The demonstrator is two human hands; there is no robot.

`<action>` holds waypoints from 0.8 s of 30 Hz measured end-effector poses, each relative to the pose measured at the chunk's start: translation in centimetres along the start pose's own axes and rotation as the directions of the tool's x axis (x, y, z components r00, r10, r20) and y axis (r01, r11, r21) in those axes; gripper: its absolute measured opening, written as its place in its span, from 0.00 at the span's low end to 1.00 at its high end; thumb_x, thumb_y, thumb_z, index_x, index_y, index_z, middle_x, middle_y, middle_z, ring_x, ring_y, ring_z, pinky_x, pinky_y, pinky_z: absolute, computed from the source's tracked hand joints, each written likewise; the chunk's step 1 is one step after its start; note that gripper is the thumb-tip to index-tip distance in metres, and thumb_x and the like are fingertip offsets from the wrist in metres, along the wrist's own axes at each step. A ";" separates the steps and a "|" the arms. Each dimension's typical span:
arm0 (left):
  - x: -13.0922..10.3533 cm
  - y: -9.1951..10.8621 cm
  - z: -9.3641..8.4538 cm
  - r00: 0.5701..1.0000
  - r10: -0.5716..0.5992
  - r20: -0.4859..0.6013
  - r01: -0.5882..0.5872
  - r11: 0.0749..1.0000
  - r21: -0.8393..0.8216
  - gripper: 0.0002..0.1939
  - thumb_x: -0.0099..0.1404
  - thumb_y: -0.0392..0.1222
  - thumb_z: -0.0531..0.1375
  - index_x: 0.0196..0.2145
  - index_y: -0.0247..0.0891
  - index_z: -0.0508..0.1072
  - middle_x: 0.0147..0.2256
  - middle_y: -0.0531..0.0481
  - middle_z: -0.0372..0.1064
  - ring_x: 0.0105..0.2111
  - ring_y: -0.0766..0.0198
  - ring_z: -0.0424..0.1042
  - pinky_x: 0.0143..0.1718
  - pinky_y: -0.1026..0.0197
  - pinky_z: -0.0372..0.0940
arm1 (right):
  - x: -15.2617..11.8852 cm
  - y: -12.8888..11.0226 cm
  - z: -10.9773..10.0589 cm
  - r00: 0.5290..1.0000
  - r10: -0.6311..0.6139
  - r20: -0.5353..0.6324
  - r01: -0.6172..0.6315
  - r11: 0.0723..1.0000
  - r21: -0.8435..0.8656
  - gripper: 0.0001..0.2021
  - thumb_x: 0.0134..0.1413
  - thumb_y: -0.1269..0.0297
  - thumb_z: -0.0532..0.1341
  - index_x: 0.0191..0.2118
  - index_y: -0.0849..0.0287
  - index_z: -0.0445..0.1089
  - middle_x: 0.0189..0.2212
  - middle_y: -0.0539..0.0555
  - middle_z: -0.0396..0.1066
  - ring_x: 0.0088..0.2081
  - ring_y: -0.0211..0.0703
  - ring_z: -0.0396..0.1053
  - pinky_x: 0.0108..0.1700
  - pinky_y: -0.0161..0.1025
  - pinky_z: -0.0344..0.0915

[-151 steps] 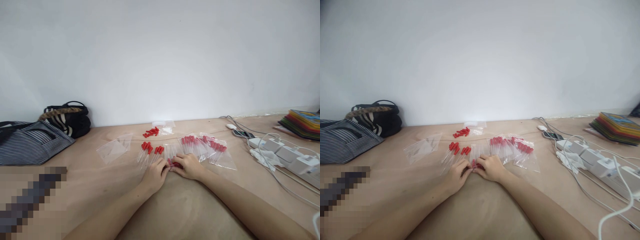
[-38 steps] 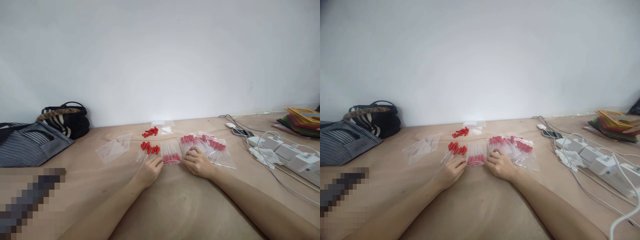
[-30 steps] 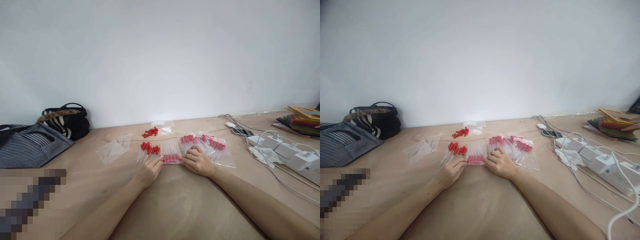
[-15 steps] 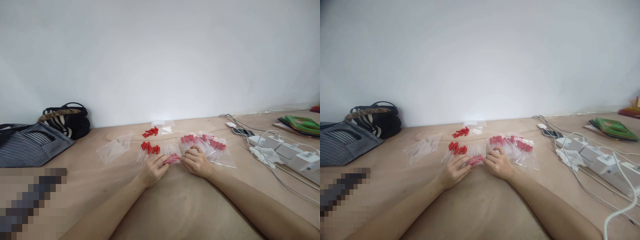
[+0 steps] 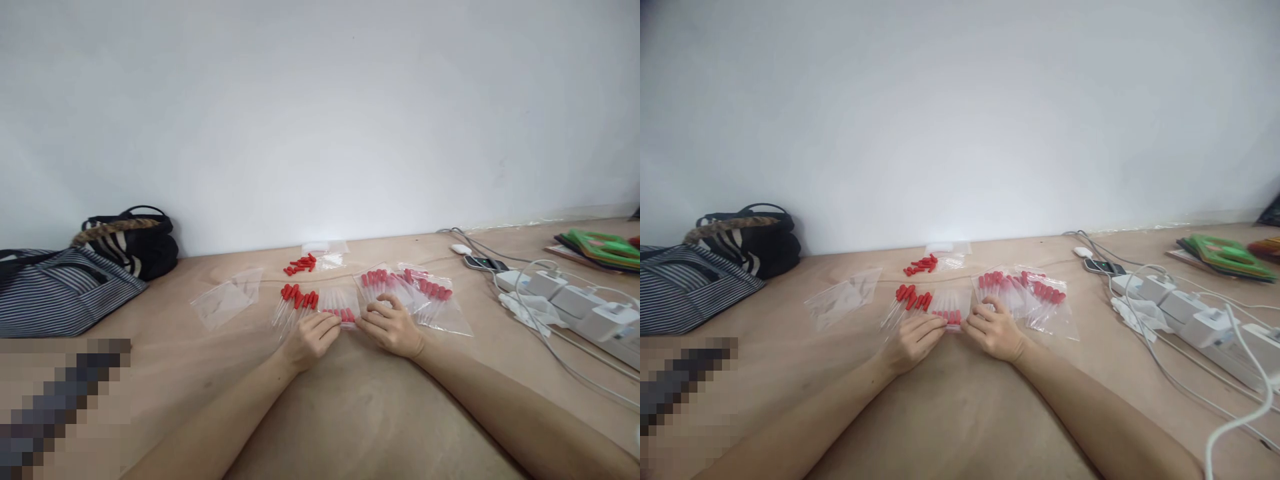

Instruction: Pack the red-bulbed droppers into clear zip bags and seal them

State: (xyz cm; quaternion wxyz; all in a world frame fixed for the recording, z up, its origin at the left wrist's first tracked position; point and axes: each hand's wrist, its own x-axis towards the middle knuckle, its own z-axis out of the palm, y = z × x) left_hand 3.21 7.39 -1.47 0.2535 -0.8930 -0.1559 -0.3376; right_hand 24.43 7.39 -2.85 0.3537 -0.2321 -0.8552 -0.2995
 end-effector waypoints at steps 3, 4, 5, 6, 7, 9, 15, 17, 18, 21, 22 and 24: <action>-0.5 -0.3 -0.6 0.999 -0.043 0.031 0.041 0.998 0.045 0.09 0.63 0.29 0.49 0.34 0.34 0.69 0.30 0.47 0.72 0.31 0.64 0.72 0.35 0.61 0.68 | -0.1 0.1 0.0 0.999 0.019 -0.030 -0.019 1.000 0.012 0.08 0.55 0.74 0.52 0.31 0.58 0.67 0.25 0.48 0.70 0.32 0.34 0.64 0.44 0.42 0.50; -0.8 -0.4 -0.8 0.997 -0.068 0.043 0.065 0.996 0.059 0.09 0.63 0.30 0.49 0.36 0.34 0.69 0.30 0.47 0.72 0.31 0.64 0.72 0.35 0.61 0.68 | -0.2 0.1 0.0 0.999 0.035 -0.038 -0.034 0.999 0.015 0.08 0.55 0.74 0.52 0.31 0.58 0.67 0.25 0.48 0.70 0.32 0.34 0.65 0.45 0.42 0.50; -1.1 -0.6 -0.9 0.994 -0.092 0.053 0.089 0.994 0.068 0.10 0.63 0.30 0.50 0.37 0.35 0.69 0.31 0.47 0.72 0.31 0.64 0.72 0.35 0.61 0.68 | -0.3 0.1 0.0 0.998 0.051 -0.042 -0.050 0.999 0.018 0.08 0.55 0.74 0.52 0.31 0.58 0.67 0.25 0.47 0.70 0.32 0.34 0.65 0.45 0.42 0.49; -1.4 -0.7 -1.0 0.992 -0.110 0.064 0.106 0.992 0.071 0.10 0.63 0.30 0.50 0.38 0.36 0.69 0.31 0.47 0.72 0.31 0.64 0.72 0.35 0.62 0.67 | -0.3 0.2 0.0 0.997 0.066 -0.040 -0.065 0.998 0.021 0.08 0.55 0.74 0.53 0.31 0.58 0.67 0.25 0.47 0.70 0.32 0.34 0.65 0.45 0.42 0.49; -1.6 -0.8 -1.0 0.990 -0.120 0.075 0.115 0.991 0.071 0.10 0.63 0.30 0.50 0.38 0.37 0.69 0.31 0.48 0.72 0.31 0.64 0.72 0.35 0.62 0.67 | -0.3 0.2 0.0 0.996 0.078 -0.034 -0.077 0.997 0.022 0.08 0.55 0.73 0.53 0.31 0.57 0.67 0.24 0.47 0.69 0.32 0.34 0.65 0.45 0.42 0.49; -1.9 -1.0 -0.9 0.989 -0.120 0.088 0.114 0.991 0.074 0.11 0.63 0.30 0.49 0.37 0.38 0.70 0.29 0.48 0.72 0.30 0.65 0.71 0.32 0.63 0.67 | -0.3 0.2 0.0 0.996 0.091 -0.019 -0.090 0.996 0.024 0.07 0.54 0.73 0.53 0.31 0.57 0.67 0.25 0.46 0.69 0.33 0.34 0.65 0.44 0.42 0.49; -1.4 -0.8 -0.8 0.996 -0.044 0.083 0.033 0.990 0.135 0.12 0.64 0.29 0.48 0.33 0.36 0.70 0.25 0.49 0.71 0.24 0.66 0.69 0.25 0.64 0.64 | 0.0 0.0 0.0 0.996 0.088 -0.015 -0.088 0.996 0.021 0.05 0.54 0.70 0.55 0.34 0.56 0.68 0.28 0.47 0.71 0.33 0.36 0.64 0.42 0.42 0.50; -1.2 -0.8 -0.9 0.997 -0.034 0.072 0.023 0.990 0.137 0.12 0.64 0.29 0.48 0.32 0.35 0.70 0.24 0.50 0.70 0.23 0.66 0.68 0.24 0.64 0.63 | 0.1 -0.2 0.1 0.996 0.082 -0.028 -0.081 0.996 0.022 0.06 0.54 0.72 0.55 0.33 0.56 0.68 0.27 0.47 0.71 0.32 0.36 0.63 0.42 0.41 0.50; -1.1 -0.7 -0.9 0.997 -0.034 0.064 0.026 0.991 0.134 0.12 0.64 0.29 0.48 0.31 0.35 0.70 0.23 0.50 0.70 0.23 0.66 0.68 0.25 0.64 0.63 | 0.2 -0.3 0.1 0.996 0.083 -0.038 -0.082 0.996 0.022 0.06 0.54 0.72 0.54 0.32 0.57 0.68 0.26 0.47 0.71 0.32 0.35 0.63 0.42 0.41 0.50; -1.1 -0.8 -1.0 0.998 -0.054 0.044 0.049 0.993 0.109 0.10 0.63 0.30 0.49 0.32 0.36 0.70 0.24 0.50 0.70 0.24 0.66 0.68 0.27 0.64 0.63 | 0.3 -0.6 0.1 0.993 0.099 -0.066 -0.097 0.995 0.025 0.08 0.55 0.74 0.52 0.31 0.58 0.68 0.24 0.48 0.70 0.32 0.35 0.64 0.43 0.42 0.50; -1.1 -0.8 -1.0 0.997 -0.063 0.040 0.058 0.993 0.100 0.10 0.63 0.30 0.49 0.32 0.36 0.70 0.25 0.50 0.70 0.25 0.66 0.68 0.28 0.64 0.63 | 0.3 -0.6 0.1 0.992 0.105 -0.070 -0.103 0.994 0.027 0.09 0.55 0.74 0.52 0.30 0.58 0.68 0.24 0.48 0.70 0.31 0.35 0.64 0.43 0.42 0.50; -1.2 -0.9 -1.0 0.997 -0.071 0.033 0.067 0.993 0.092 0.10 0.63 0.30 0.49 0.32 0.36 0.70 0.25 0.50 0.70 0.26 0.66 0.68 0.29 0.64 0.64 | 0.4 -0.6 -0.1 0.991 0.120 -0.068 -0.118 0.993 0.030 0.09 0.54 0.74 0.52 0.30 0.58 0.68 0.23 0.47 0.70 0.30 0.35 0.64 0.43 0.42 0.49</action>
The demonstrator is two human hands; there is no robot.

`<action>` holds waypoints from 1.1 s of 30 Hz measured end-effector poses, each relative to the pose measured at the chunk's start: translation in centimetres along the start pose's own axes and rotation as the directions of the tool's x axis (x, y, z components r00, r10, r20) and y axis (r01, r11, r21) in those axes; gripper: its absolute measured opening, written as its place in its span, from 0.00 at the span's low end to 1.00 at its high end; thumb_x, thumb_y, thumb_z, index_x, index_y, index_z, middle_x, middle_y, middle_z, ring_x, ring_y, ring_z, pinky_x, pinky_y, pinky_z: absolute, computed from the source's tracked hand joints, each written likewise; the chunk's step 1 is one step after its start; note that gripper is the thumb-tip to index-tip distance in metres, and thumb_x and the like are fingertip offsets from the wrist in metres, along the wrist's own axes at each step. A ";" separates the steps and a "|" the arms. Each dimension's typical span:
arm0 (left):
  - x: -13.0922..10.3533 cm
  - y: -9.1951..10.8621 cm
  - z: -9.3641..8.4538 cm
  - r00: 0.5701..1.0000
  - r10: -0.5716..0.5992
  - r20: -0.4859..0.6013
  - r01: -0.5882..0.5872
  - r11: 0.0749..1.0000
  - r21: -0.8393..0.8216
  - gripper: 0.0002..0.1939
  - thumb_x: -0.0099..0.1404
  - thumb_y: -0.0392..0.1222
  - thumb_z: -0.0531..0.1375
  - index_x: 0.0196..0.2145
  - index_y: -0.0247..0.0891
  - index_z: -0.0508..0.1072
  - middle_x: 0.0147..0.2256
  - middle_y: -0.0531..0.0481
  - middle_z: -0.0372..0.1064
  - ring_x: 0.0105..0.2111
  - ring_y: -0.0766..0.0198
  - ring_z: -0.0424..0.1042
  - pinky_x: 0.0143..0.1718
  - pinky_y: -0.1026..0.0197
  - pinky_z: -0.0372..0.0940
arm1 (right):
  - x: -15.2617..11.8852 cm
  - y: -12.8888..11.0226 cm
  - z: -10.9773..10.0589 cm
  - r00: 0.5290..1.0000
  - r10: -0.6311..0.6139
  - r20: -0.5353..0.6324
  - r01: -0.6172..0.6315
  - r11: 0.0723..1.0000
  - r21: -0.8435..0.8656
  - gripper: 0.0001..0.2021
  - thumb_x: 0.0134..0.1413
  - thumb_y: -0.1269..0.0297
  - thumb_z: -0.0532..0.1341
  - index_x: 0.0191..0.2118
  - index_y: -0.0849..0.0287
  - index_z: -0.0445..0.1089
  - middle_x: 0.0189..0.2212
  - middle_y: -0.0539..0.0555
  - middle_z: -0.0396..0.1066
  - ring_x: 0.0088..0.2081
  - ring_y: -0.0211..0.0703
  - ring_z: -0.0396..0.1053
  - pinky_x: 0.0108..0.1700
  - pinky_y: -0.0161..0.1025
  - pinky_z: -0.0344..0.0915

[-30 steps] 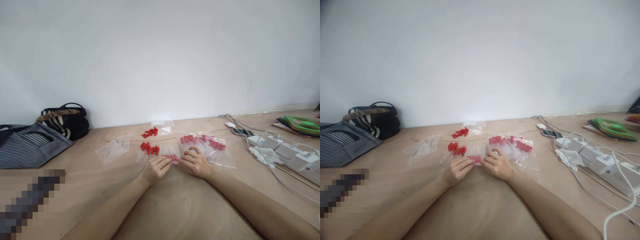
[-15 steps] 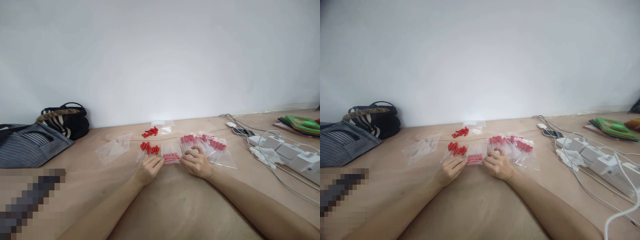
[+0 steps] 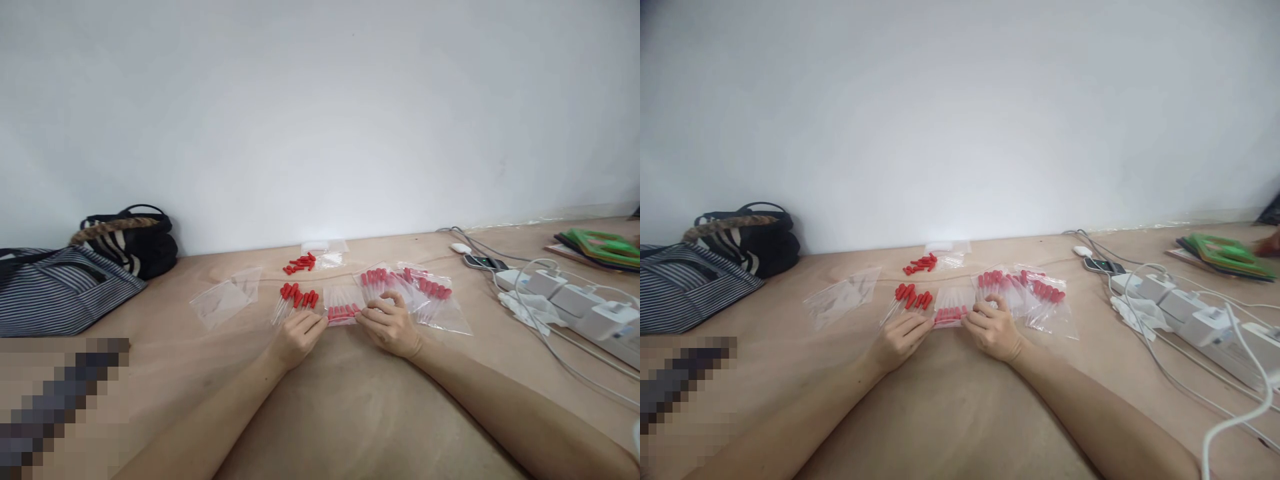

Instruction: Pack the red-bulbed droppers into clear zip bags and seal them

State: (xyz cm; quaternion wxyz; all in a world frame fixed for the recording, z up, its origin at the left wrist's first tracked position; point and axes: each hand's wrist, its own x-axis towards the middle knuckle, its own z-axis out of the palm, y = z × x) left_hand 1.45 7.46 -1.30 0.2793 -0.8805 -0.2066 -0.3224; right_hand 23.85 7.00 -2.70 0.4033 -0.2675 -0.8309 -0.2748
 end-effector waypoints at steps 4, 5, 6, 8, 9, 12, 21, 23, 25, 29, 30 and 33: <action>0.1 0.0 0.0 1.000 0.006 0.008 -0.007 1.000 0.014 0.12 0.64 0.30 0.47 0.32 0.36 0.70 0.25 0.50 0.70 0.26 0.66 0.69 0.30 0.64 0.64 | 0.3 0.0 -0.1 0.999 0.046 0.029 -0.046 0.999 -0.015 0.06 0.54 0.71 0.55 0.31 0.57 0.68 0.25 0.47 0.71 0.31 0.35 0.64 0.43 0.42 0.49; 0.1 0.0 0.0 1.000 0.012 0.009 -0.012 1.000 0.015 0.12 0.64 0.30 0.47 0.32 0.36 0.70 0.25 0.50 0.70 0.26 0.66 0.68 0.29 0.64 0.64 | 0.4 -0.1 0.0 0.998 0.055 0.034 -0.055 0.998 -0.019 0.05 0.53 0.71 0.55 0.32 0.56 0.68 0.26 0.47 0.71 0.31 0.36 0.64 0.43 0.42 0.48; 0.2 0.0 0.0 1.000 0.017 0.008 -0.017 1.000 0.013 0.13 0.64 0.30 0.47 0.32 0.35 0.70 0.24 0.50 0.70 0.25 0.66 0.68 0.29 0.64 0.64 | 0.5 -0.1 0.1 0.998 0.059 0.037 -0.058 0.998 -0.020 0.05 0.53 0.71 0.56 0.32 0.56 0.68 0.26 0.47 0.71 0.32 0.36 0.64 0.43 0.42 0.48; 0.3 0.1 -0.1 1.000 0.023 0.003 -0.023 1.000 0.003 0.12 0.64 0.30 0.47 0.31 0.35 0.70 0.24 0.50 0.69 0.25 0.66 0.68 0.27 0.64 0.64 | 0.6 -0.3 0.4 0.998 0.046 0.036 -0.046 0.999 -0.008 0.06 0.54 0.72 0.55 0.32 0.56 0.68 0.25 0.47 0.71 0.31 0.35 0.63 0.43 0.41 0.49; 0.3 0.2 0.0 1.000 0.022 -0.002 -0.022 1.000 -0.004 0.12 0.64 0.30 0.47 0.31 0.34 0.70 0.23 0.50 0.69 0.24 0.66 0.68 0.27 0.65 0.63 | 0.6 -0.3 0.6 0.999 0.035 0.029 -0.035 0.999 0.001 0.06 0.54 0.72 0.55 0.31 0.57 0.68 0.24 0.47 0.71 0.31 0.35 0.63 0.43 0.41 0.49; 0.3 0.2 0.1 1.000 0.004 -0.012 -0.004 1.000 -0.025 0.10 0.63 0.30 0.49 0.31 0.34 0.69 0.24 0.50 0.69 0.24 0.66 0.68 0.27 0.64 0.64 | 0.5 -0.4 0.9 1.000 0.015 -0.020 -0.015 1.000 0.023 0.07 0.53 0.74 0.54 0.29 0.58 0.67 0.22 0.46 0.70 0.31 0.34 0.63 0.44 0.42 0.49; 0.5 0.1 0.0 0.999 0.021 -0.035 -0.021 1.000 -0.007 0.13 0.65 0.30 0.46 0.31 0.33 0.69 0.22 0.50 0.69 0.24 0.66 0.69 0.27 0.64 0.65 | 1.0 -0.8 0.9 0.996 0.078 -0.033 -0.077 0.997 0.023 0.04 0.52 0.71 0.56 0.31 0.57 0.68 0.24 0.47 0.70 0.32 0.35 0.63 0.44 0.42 0.48; 0.5 0.1 -0.1 0.999 0.027 -0.039 -0.027 0.999 -0.018 0.13 0.65 0.30 0.46 0.31 0.33 0.69 0.22 0.50 0.69 0.24 0.66 0.69 0.27 0.64 0.65 | 1.2 -1.0 1.1 0.997 0.068 -0.026 -0.068 0.998 0.004 0.05 0.52 0.71 0.56 0.31 0.57 0.68 0.25 0.47 0.70 0.32 0.35 0.62 0.45 0.42 0.48; 0.5 0.2 0.0 0.999 0.014 -0.042 -0.015 1.000 -0.025 0.11 0.64 0.30 0.48 0.31 0.33 0.69 0.22 0.50 0.69 0.24 0.66 0.68 0.27 0.64 0.65 | 1.2 -1.1 1.4 0.999 0.048 -0.014 -0.048 0.999 0.001 0.06 0.52 0.73 0.55 0.29 0.57 0.68 0.23 0.47 0.69 0.31 0.35 0.62 0.45 0.42 0.47; 0.6 0.3 0.3 0.998 -0.031 -0.050 0.028 0.998 -0.063 0.08 0.63 0.31 0.51 0.33 0.34 0.70 0.26 0.49 0.70 0.27 0.65 0.68 0.30 0.63 0.66 | 1.0 -1.3 1.8 0.999 0.047 -0.007 -0.047 0.999 0.023 0.08 0.52 0.75 0.53 0.27 0.58 0.67 0.21 0.46 0.68 0.30 0.34 0.62 0.46 0.43 0.46; 0.6 0.3 0.3 0.998 -0.037 -0.057 0.032 0.996 -0.079 0.07 0.63 0.31 0.52 0.34 0.34 0.69 0.27 0.49 0.70 0.28 0.65 0.68 0.31 0.63 0.66 | 1.0 -1.3 1.8 0.999 0.047 -0.010 -0.047 0.998 0.033 0.08 0.52 0.75 0.53 0.27 0.59 0.67 0.21 0.46 0.67 0.30 0.34 0.62 0.46 0.43 0.46; 0.8 0.5 0.6 0.996 -0.034 -0.084 0.024 0.993 -0.119 0.07 0.63 0.31 0.52 0.35 0.33 0.69 0.28 0.47 0.71 0.29 0.64 0.68 0.31 0.62 0.67 | 1.2 -1.6 1.6 0.999 0.037 -0.033 -0.035 0.998 0.054 0.09 0.53 0.75 0.52 0.28 0.59 0.67 0.20 0.46 0.67 0.30 0.33 0.63 0.46 0.43 0.46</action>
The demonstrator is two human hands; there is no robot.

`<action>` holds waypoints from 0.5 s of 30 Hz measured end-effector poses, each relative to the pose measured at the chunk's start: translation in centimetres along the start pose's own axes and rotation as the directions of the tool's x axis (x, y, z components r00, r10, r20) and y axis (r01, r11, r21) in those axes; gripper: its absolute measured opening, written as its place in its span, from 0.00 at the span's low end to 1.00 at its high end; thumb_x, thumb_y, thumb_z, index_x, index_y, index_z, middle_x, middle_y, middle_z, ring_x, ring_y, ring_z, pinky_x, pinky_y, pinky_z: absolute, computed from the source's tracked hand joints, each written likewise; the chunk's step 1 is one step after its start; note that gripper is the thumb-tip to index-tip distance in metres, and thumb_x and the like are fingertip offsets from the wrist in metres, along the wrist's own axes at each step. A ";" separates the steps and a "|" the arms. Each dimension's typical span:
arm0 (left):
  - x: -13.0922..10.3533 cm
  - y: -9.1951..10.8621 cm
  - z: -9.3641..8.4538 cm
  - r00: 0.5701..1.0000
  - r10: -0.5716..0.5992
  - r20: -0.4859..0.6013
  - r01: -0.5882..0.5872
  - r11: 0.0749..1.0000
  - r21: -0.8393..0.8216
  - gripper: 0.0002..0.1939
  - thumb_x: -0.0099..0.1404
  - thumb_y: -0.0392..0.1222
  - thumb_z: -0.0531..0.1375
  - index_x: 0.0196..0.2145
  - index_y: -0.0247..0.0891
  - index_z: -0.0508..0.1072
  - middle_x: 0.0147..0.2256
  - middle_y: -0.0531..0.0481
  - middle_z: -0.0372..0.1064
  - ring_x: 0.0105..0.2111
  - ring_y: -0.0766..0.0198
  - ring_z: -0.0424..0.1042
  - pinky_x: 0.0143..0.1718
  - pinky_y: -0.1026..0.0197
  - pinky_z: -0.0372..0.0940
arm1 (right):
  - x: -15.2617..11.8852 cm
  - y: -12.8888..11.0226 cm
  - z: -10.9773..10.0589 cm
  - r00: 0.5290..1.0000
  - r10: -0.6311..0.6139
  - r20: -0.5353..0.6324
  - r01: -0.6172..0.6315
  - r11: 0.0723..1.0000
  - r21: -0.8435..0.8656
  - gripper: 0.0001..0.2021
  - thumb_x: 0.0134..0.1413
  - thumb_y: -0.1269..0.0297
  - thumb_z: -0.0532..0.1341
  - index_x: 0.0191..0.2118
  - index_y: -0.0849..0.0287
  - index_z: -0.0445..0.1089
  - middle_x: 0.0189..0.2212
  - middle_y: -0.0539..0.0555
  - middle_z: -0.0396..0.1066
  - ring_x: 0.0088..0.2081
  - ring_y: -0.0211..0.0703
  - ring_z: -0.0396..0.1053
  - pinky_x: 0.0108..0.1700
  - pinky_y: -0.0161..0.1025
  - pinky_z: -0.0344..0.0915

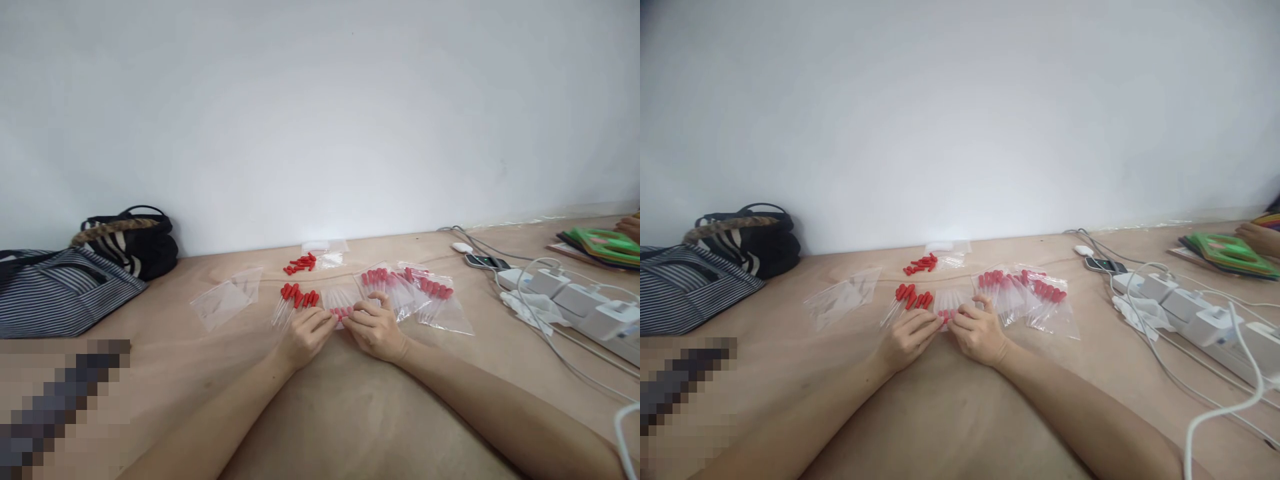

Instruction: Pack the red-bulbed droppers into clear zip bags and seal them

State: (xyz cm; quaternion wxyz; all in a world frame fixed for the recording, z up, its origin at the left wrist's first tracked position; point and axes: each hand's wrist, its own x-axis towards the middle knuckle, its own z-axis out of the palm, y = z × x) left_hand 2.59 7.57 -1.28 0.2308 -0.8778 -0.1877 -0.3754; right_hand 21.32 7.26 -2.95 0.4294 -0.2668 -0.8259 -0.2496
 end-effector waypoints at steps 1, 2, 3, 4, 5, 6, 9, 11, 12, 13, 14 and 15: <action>0.0 0.0 0.1 1.000 0.007 -0.006 -0.007 1.000 -0.009 0.07 0.62 0.30 0.52 0.35 0.32 0.69 0.28 0.47 0.70 0.29 0.64 0.68 0.30 0.62 0.67 | 0.1 -0.1 -0.1 1.000 -0.003 -0.011 0.003 1.000 0.001 0.08 0.53 0.74 0.52 0.29 0.59 0.67 0.20 0.45 0.67 0.30 0.33 0.63 0.46 0.43 0.46; 0.1 0.1 0.1 1.000 0.015 -0.014 -0.016 1.000 -0.016 0.07 0.62 0.30 0.52 0.34 0.32 0.69 0.27 0.47 0.70 0.28 0.64 0.68 0.29 0.62 0.67 | 0.2 -0.2 -0.1 1.000 -0.002 -0.021 0.002 1.000 -0.001 0.08 0.53 0.74 0.53 0.29 0.58 0.67 0.21 0.45 0.68 0.30 0.33 0.63 0.46 0.43 0.46; 0.1 0.1 0.2 0.999 0.023 -0.023 -0.024 1.000 -0.021 0.07 0.62 0.29 0.52 0.34 0.32 0.69 0.27 0.48 0.71 0.28 0.63 0.68 0.29 0.62 0.67 | 0.4 -0.2 -0.2 1.000 0.000 -0.029 0.000 1.000 -0.005 0.07 0.53 0.73 0.53 0.30 0.58 0.67 0.22 0.45 0.69 0.30 0.33 0.63 0.46 0.43 0.47; 0.1 0.1 0.2 0.999 0.030 -0.035 -0.031 0.999 -0.024 0.07 0.62 0.29 0.52 0.34 0.32 0.69 0.27 0.48 0.71 0.28 0.63 0.68 0.28 0.62 0.67 | 0.4 -0.3 -0.2 0.999 0.003 -0.034 -0.003 1.000 -0.011 0.06 0.53 0.73 0.54 0.30 0.57 0.67 0.23 0.46 0.69 0.30 0.34 0.63 0.46 0.43 0.47; 0.1 0.1 0.2 0.998 0.037 -0.047 -0.038 0.999 -0.026 0.06 0.62 0.29 0.52 0.34 0.32 0.69 0.27 0.48 0.71 0.28 0.63 0.68 0.28 0.61 0.67 | 0.5 -0.3 -0.2 0.999 0.002 -0.035 -0.002 1.000 -0.018 0.06 0.53 0.72 0.55 0.31 0.57 0.68 0.24 0.46 0.70 0.30 0.34 0.63 0.45 0.43 0.47; 0.1 0.2 0.1 0.997 0.045 -0.056 -0.047 0.999 -0.028 0.06 0.62 0.29 0.52 0.34 0.32 0.69 0.27 0.48 0.71 0.28 0.63 0.68 0.27 0.61 0.67 | 0.5 -0.4 -0.2 0.999 -0.003 -0.034 0.002 1.000 -0.024 0.05 0.53 0.72 0.55 0.31 0.57 0.68 0.25 0.46 0.70 0.30 0.34 0.62 0.45 0.43 0.47; 0.2 0.1 -0.1 0.995 0.073 -0.067 -0.075 0.997 -0.024 0.07 0.62 0.29 0.52 0.34 0.32 0.69 0.28 0.47 0.72 0.27 0.63 0.68 0.27 0.61 0.67 | 0.3 -0.4 -0.1 0.999 -0.030 -0.033 0.029 0.999 -0.037 0.06 0.52 0.73 0.55 0.30 0.59 0.67 0.24 0.46 0.70 0.30 0.34 0.62 0.45 0.43 0.48; 0.2 0.1 -0.2 0.994 0.093 -0.063 -0.093 0.996 -0.007 0.07 0.62 0.28 0.52 0.35 0.32 0.69 0.28 0.48 0.72 0.27 0.63 0.69 0.27 0.60 0.67 | 0.1 -0.4 -0.1 0.998 -0.048 -0.039 0.046 0.998 -0.040 0.06 0.51 0.74 0.55 0.30 0.60 0.67 0.23 0.46 0.69 0.30 0.34 0.63 0.46 0.44 0.47; 0.2 0.1 -0.3 0.993 0.099 -0.058 -0.099 0.995 0.006 0.07 0.61 0.28 0.53 0.35 0.32 0.69 0.28 0.48 0.71 0.28 0.63 0.69 0.28 0.60 0.67 | 0.0 -0.4 0.0 0.998 -0.052 -0.042 0.051 0.998 -0.040 0.06 0.51 0.75 0.55 0.30 0.60 0.67 0.23 0.46 0.69 0.30 0.34 0.63 0.46 0.44 0.47; 0.2 0.1 -0.3 0.993 0.102 -0.053 -0.101 0.995 0.020 0.07 0.61 0.28 0.53 0.35 0.32 0.69 0.27 0.48 0.71 0.28 0.63 0.69 0.28 0.60 0.67 | 0.0 -0.4 0.0 0.998 -0.055 -0.043 0.053 0.998 -0.040 0.06 0.51 0.75 0.55 0.30 0.60 0.67 0.23 0.46 0.69 0.30 0.34 0.63 0.46 0.44 0.47; 0.1 0.2 -0.3 0.994 0.101 -0.050 -0.099 0.995 0.031 0.06 0.61 0.28 0.53 0.35 0.32 0.69 0.27 0.48 0.71 0.28 0.63 0.69 0.29 0.60 0.67 | -0.1 -0.4 0.0 0.998 -0.056 -0.043 0.054 0.998 -0.040 0.06 0.51 0.75 0.54 0.30 0.60 0.67 0.23 0.46 0.69 0.30 0.33 0.63 0.47 0.44 0.47; 0.1 0.2 -0.3 0.994 0.100 -0.048 -0.098 0.995 0.036 0.06 0.61 0.27 0.53 0.35 0.31 0.69 0.27 0.48 0.71 0.28 0.63 0.69 0.29 0.60 0.67 | -0.1 -0.5 0.0 0.998 -0.055 -0.042 0.053 0.998 -0.040 0.06 0.51 0.75 0.54 0.30 0.60 0.67 0.23 0.46 0.69 0.31 0.33 0.63 0.47 0.44 0.47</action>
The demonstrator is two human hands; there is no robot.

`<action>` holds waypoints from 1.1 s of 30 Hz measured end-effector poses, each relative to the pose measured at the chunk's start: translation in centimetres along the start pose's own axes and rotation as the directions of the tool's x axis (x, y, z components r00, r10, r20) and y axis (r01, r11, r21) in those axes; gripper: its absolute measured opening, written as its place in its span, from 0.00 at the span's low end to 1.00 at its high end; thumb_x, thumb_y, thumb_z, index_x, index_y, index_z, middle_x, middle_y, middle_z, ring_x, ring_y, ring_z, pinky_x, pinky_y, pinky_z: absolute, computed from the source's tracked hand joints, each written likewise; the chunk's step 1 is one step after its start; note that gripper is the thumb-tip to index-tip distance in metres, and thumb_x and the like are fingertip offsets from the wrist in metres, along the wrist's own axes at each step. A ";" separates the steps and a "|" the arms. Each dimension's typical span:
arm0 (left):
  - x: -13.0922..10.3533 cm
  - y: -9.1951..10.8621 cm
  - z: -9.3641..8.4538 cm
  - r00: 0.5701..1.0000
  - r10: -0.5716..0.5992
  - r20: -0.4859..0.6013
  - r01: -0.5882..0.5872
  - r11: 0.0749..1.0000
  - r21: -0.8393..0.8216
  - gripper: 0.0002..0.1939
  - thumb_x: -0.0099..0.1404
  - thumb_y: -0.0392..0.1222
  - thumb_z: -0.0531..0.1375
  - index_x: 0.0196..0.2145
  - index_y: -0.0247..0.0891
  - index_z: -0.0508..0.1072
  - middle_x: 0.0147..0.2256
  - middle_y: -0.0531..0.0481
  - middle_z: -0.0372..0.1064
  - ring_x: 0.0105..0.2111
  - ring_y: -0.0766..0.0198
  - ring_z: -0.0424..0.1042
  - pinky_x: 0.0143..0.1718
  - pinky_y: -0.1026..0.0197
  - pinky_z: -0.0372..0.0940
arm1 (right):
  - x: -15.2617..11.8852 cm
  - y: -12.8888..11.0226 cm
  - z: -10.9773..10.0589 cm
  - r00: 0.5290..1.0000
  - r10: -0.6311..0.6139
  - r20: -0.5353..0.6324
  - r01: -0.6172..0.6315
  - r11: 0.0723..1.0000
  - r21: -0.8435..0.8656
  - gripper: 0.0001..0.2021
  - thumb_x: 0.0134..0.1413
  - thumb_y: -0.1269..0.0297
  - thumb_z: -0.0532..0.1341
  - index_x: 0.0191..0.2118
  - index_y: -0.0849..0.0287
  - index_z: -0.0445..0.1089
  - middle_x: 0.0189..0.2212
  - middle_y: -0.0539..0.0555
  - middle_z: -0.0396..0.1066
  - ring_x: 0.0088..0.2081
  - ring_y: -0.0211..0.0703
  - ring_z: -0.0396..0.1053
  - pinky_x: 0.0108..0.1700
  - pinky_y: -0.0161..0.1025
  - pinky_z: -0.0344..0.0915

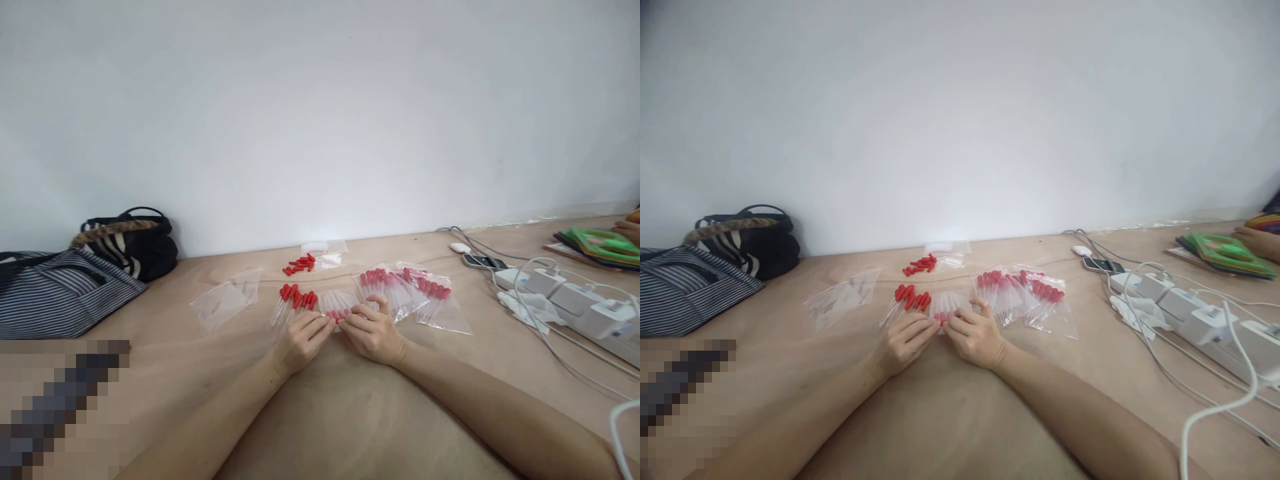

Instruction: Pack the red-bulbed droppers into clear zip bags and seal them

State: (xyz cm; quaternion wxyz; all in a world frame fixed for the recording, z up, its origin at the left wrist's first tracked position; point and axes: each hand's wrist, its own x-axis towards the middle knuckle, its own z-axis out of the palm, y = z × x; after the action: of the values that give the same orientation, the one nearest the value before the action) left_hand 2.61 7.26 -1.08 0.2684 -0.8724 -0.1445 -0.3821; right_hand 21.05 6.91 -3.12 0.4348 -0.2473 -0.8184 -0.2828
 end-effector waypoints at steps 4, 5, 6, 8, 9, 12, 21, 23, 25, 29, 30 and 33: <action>0.0 0.1 0.2 0.999 0.033 -0.017 -0.033 0.999 -0.010 0.06 0.61 0.27 0.52 0.33 0.30 0.68 0.27 0.46 0.71 0.28 0.62 0.69 0.29 0.60 0.67 | 0.1 -0.1 0.0 1.000 -0.013 -0.004 0.013 1.000 -0.011 0.07 0.53 0.74 0.53 0.30 0.59 0.67 0.23 0.46 0.69 0.30 0.33 0.63 0.47 0.43 0.47; 0.0 0.1 0.1 0.999 0.047 -0.021 -0.047 0.999 -0.009 0.07 0.61 0.27 0.52 0.33 0.29 0.68 0.27 0.46 0.71 0.28 0.62 0.69 0.29 0.59 0.67 | 0.1 -0.1 -0.1 1.000 -0.019 -0.001 0.019 1.000 -0.015 0.08 0.53 0.74 0.53 0.29 0.60 0.67 0.23 0.46 0.69 0.30 0.32 0.63 0.47 0.42 0.47; 0.0 0.0 0.1 0.998 0.058 -0.022 -0.058 0.998 -0.004 0.07 0.61 0.27 0.52 0.34 0.29 0.68 0.27 0.45 0.71 0.29 0.62 0.69 0.30 0.59 0.67 | 0.1 -0.2 -0.1 1.000 -0.024 0.003 0.024 1.000 -0.019 0.08 0.53 0.74 0.52 0.28 0.60 0.66 0.23 0.47 0.68 0.30 0.32 0.63 0.47 0.42 0.47; -0.1 -0.1 -0.2 0.998 0.060 -0.016 -0.059 0.998 0.009 0.07 0.61 0.27 0.52 0.35 0.29 0.68 0.28 0.45 0.71 0.29 0.61 0.69 0.31 0.58 0.66 | 0.1 -0.2 -0.1 1.000 -0.028 0.008 0.028 0.999 -0.025 0.08 0.53 0.75 0.52 0.27 0.60 0.66 0.23 0.47 0.68 0.30 0.32 0.63 0.47 0.42 0.48; -0.2 -0.2 -0.4 0.999 0.051 -0.005 -0.051 0.999 0.015 0.07 0.61 0.27 0.52 0.36 0.30 0.68 0.28 0.45 0.71 0.30 0.62 0.69 0.31 0.58 0.66 | 0.1 -0.2 -0.2 1.000 -0.026 0.010 0.027 0.999 -0.028 0.08 0.53 0.75 0.52 0.27 0.60 0.66 0.23 0.47 0.68 0.30 0.32 0.63 0.47 0.43 0.48; -0.4 -0.2 -0.8 1.000 0.013 0.026 -0.014 0.999 0.032 0.09 0.62 0.27 0.50 0.37 0.31 0.68 0.28 0.46 0.70 0.29 0.63 0.68 0.31 0.59 0.66 | 0.0 -0.1 -0.2 1.000 -0.018 0.020 0.019 0.999 -0.041 0.08 0.53 0.74 0.52 0.27 0.60 0.65 0.23 0.46 0.67 0.29 0.32 0.63 0.47 0.43 0.48; -0.9 -0.5 -0.9 0.998 -0.042 -0.036 0.041 0.999 -0.015 0.11 0.59 0.25 0.50 0.36 0.34 0.67 0.27 0.47 0.70 0.27 0.64 0.68 0.30 0.60 0.66 | -1.1 2.0 -2.1 0.999 -0.010 0.050 0.016 0.993 -0.114 0.06 0.54 0.73 0.55 0.30 0.58 0.67 0.23 0.46 0.69 0.30 0.33 0.64 0.47 0.43 0.47; -1.0 -0.6 -1.0 0.998 -0.047 -0.036 0.047 0.999 -0.011 0.11 0.59 0.25 0.51 0.36 0.35 0.67 0.26 0.48 0.70 0.27 0.64 0.68 0.29 0.61 0.66 | -1.1 2.3 -2.2 0.998 -0.022 0.054 0.028 0.991 -0.128 0.08 0.55 0.74 0.54 0.27 0.59 0.66 0.22 0.46 0.68 0.28 0.32 0.64 0.47 0.42 0.47; -1.1 -0.6 -1.0 0.998 -0.054 -0.032 0.054 0.999 -0.007 0.10 0.59 0.25 0.51 0.36 0.34 0.67 0.26 0.48 0.70 0.26 0.64 0.68 0.28 0.61 0.66 | -1.1 2.4 -2.2 0.998 -0.026 0.056 0.034 0.987 -0.154 0.11 0.55 0.75 0.53 0.24 0.59 0.65 0.20 0.46 0.67 0.28 0.32 0.63 0.47 0.41 0.48; -1.1 -0.6 -0.9 0.993 -0.113 -0.041 0.112 0.994 -0.019 0.07 0.60 0.27 0.53 0.34 0.34 0.67 0.26 0.48 0.70 0.27 0.64 0.68 0.30 0.60 0.67 | -1.2 2.7 -1.9 0.998 0.059 0.036 -0.053 0.989 -0.138 0.11 0.55 0.72 0.54 0.22 0.60 0.63 0.19 0.47 0.65 0.28 0.33 0.63 0.46 0.41 0.50; -1.1 -0.6 -0.8 0.989 -0.139 -0.050 0.138 0.990 -0.029 0.07 0.60 0.28 0.53 0.34 0.34 0.67 0.26 0.48 0.70 0.28 0.64 0.68 0.31 0.60 0.67 | -1.2 2.8 -1.8 0.995 0.097 0.040 -0.092 0.991 -0.096 0.09 0.55 0.69 0.55 0.25 0.59 0.64 0.21 0.48 0.66 0.29 0.35 0.63 0.45 0.41 0.51; -0.7 -0.3 -0.7 0.971 -0.226 -0.080 0.221 0.973 -0.064 0.07 0.60 0.28 0.53 0.34 0.35 0.67 0.28 0.48 0.69 0.30 0.64 0.69 0.34 0.61 0.67 | -1.2 3.0 -1.4 0.971 0.209 0.114 -0.219 0.972 0.082 0.09 0.52 0.61 0.58 0.38 0.60 0.66 0.32 0.54 0.69 0.35 0.41 0.64 0.41 0.41 0.56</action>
State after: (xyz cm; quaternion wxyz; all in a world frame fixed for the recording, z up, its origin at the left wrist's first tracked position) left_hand 1.56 7.07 -1.07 0.2057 -0.8402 -0.2195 -0.4511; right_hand 24.45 7.88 -2.76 0.4303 -0.3278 -0.8211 -0.1821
